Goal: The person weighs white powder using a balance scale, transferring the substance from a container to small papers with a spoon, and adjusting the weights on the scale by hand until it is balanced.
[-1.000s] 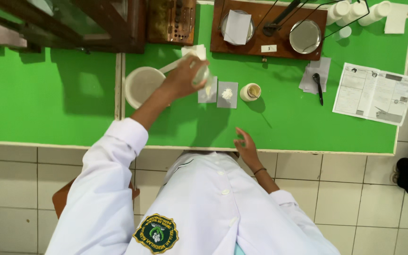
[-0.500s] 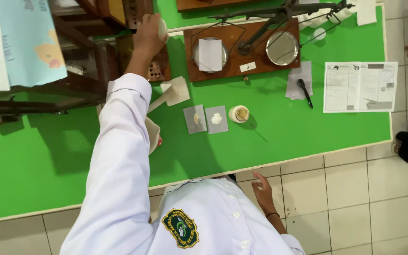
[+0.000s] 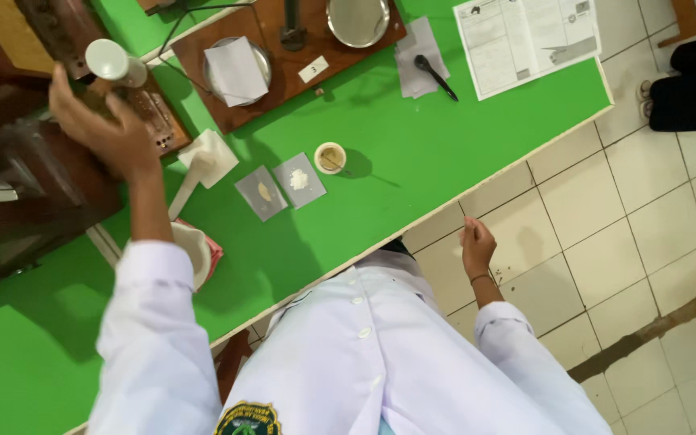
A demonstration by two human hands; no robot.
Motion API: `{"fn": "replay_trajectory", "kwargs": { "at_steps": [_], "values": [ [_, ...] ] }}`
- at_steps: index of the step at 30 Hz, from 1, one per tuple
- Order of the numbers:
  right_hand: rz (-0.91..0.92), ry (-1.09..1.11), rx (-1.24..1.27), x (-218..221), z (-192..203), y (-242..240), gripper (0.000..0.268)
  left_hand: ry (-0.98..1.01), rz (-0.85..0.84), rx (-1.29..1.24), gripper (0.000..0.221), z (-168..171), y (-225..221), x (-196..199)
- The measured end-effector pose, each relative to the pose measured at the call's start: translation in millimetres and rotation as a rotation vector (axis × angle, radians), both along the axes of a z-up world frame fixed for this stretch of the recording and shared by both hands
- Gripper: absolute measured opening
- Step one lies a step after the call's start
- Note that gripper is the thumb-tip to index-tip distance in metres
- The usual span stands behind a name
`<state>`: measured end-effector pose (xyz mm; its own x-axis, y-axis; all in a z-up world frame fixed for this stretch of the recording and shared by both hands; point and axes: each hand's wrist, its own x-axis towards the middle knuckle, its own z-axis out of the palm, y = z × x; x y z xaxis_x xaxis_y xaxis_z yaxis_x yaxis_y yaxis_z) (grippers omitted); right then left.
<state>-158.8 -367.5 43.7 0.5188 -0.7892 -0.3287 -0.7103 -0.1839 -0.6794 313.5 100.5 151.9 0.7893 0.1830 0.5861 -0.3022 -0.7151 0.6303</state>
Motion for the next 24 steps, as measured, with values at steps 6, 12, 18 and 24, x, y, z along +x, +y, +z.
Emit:
{"fn": "replay_trajectory", "kwargs": {
  "at_steps": [6, 12, 18, 24],
  "values": [
    [0.359, -0.092, -0.454, 98, -29, -129, 0.029, 0.311, -0.073, -0.099, 0.024, -70, -90, -262],
    [0.665, 0.039, -0.732, 188, -6, -241, 0.054, 0.476, -0.364, 0.071, 0.041, -159, -194, -377],
    [0.857, 0.121, -0.855, 192, -48, -301, 0.053, 0.420, -0.161, 0.418, 0.046, -199, -297, -380],
    [0.914, -0.015, -0.765, 150, -41, -304, 0.050, 0.254, -0.422, 0.461, 0.041, -199, -428, -331]
  ]
}}
